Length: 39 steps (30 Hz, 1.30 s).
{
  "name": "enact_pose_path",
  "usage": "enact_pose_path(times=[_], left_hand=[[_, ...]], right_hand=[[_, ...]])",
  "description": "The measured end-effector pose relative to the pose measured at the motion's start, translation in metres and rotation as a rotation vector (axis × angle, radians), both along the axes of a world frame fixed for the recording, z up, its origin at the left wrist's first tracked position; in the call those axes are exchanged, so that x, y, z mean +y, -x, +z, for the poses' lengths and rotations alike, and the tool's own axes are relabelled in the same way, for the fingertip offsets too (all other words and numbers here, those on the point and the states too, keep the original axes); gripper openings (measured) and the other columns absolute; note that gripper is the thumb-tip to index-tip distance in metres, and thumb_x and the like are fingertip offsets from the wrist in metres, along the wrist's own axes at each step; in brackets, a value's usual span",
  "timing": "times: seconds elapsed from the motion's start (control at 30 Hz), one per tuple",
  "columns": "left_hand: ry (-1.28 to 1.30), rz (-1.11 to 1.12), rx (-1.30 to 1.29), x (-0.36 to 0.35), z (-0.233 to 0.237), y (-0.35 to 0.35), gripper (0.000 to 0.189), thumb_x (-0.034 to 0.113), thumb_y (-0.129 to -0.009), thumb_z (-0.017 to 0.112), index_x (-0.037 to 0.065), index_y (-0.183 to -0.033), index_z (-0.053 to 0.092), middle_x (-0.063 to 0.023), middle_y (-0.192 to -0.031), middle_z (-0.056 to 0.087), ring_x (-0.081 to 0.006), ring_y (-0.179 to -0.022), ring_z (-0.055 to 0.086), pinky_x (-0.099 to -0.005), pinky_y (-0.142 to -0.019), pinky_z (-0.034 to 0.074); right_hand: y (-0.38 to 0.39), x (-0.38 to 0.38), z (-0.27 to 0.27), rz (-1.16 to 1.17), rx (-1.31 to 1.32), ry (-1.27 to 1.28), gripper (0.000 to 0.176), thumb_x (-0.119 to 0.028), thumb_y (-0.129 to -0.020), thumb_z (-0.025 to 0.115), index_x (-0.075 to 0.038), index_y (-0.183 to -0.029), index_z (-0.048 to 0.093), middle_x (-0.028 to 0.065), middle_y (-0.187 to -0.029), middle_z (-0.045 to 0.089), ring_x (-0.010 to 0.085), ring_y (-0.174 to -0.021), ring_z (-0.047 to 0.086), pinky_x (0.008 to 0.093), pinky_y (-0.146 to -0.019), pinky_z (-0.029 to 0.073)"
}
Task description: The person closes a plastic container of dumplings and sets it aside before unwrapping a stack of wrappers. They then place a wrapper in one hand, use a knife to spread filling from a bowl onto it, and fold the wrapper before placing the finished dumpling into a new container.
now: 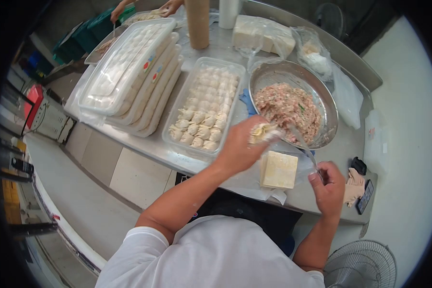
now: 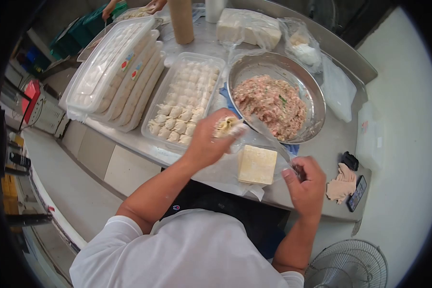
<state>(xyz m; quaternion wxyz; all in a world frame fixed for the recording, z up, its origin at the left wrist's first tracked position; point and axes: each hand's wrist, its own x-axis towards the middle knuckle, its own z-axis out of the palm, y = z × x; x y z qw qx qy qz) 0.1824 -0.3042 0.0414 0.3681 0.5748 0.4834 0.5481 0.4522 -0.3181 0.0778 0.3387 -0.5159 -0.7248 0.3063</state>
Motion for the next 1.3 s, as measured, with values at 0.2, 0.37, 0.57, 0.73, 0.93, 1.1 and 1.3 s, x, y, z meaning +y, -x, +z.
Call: enact_pose_path(times=[0.2,0.37,0.57,0.73,0.93,1.1,1.3], left_hand=[[-0.011,-0.331,-0.542,-0.016,-0.004,-0.054,0.025,0.021,-0.103,0.058,0.000,-0.114,0.064,-0.0093,-0.100,0.065,-0.0110,-0.084,0.064,-0.0286,-0.074,0.056],[-0.396,-0.122,-0.114,-0.013,-0.004,-0.045,0.033,0.016,-0.098,0.061,0.004,-0.128,0.063,-0.0156,-0.117,0.061,-0.0272,-0.118,0.057,-0.0368,-0.095,0.049],[-0.433,-0.421,0.305,-0.018,0.003,0.010,0.052,0.003,-0.075,0.078,0.015,-0.125,0.068,-0.0101,-0.117,0.061,-0.0293,-0.111,0.062,-0.0379,-0.091,0.052],[-0.190,-0.113,0.634,0.039,0.001,0.095,0.023,0.003,-0.074,0.079,0.003,-0.093,0.067,-0.0136,-0.096,0.066,-0.0321,-0.096,0.064,-0.0392,-0.083,0.052],[0.055,-0.098,0.832,0.061,0.002,0.140,0.023,0.007,-0.077,0.079,0.001,-0.096,0.067,-0.0151,-0.099,0.068,-0.0340,-0.094,0.065,-0.0392,-0.086,0.051],[0.180,-0.255,0.704,0.068,-0.008,0.136,0.043,0.004,-0.078,0.076,0.006,-0.120,0.066,-0.0161,-0.111,0.069,-0.0349,-0.104,0.065,-0.0401,-0.092,0.051],[0.183,-0.260,1.006,0.061,0.000,0.124,0.042,0.004,-0.081,0.073,0.006,-0.123,0.066,-0.0155,-0.119,0.067,-0.0339,-0.115,0.061,-0.0405,-0.100,0.047]], right_hand=[[0.067,-0.021,-0.031,0.131,0.659,0.276,0.033,-0.023,-0.089,0.078,0.001,-0.108,0.062,-0.0008,-0.084,0.058,0.0053,-0.064,0.047,0.0220,-0.056,0.037],[0.082,-0.016,-0.030,0.066,1.013,0.409,0.031,-0.022,-0.093,0.072,-0.002,-0.111,0.057,0.0000,-0.083,0.058,0.0032,-0.057,0.044,0.0202,-0.047,0.031],[0.065,-0.013,-0.035,0.165,1.029,0.612,0.028,-0.015,-0.092,0.070,-0.001,-0.112,0.057,0.0037,-0.086,0.063,0.0035,-0.057,0.045,0.0198,-0.047,0.031],[0.057,-0.015,-0.040,0.149,0.778,0.485,0.030,-0.015,-0.090,0.071,-0.001,-0.115,0.060,0.0081,-0.092,0.068,0.0040,-0.059,0.046,0.0200,-0.050,0.033],[0.027,-0.011,-0.046,0.040,0.657,0.429,0.027,-0.014,-0.090,0.073,-0.001,-0.111,0.064,0.0065,-0.093,0.069,0.0037,-0.064,0.047,0.0205,-0.052,0.034],[0.008,-0.009,-0.045,-0.016,0.599,0.430,0.029,-0.015,-0.089,0.074,-0.001,-0.112,0.064,0.0062,-0.095,0.068,0.0062,-0.070,0.051,0.0219,-0.058,0.039],[0.012,0.012,-0.019,-0.062,0.140,0.202,0.022,-0.012,-0.097,0.062,0.000,-0.115,0.065,0.0069,-0.095,0.064,0.0153,-0.081,0.057,0.0291,-0.079,0.045]])
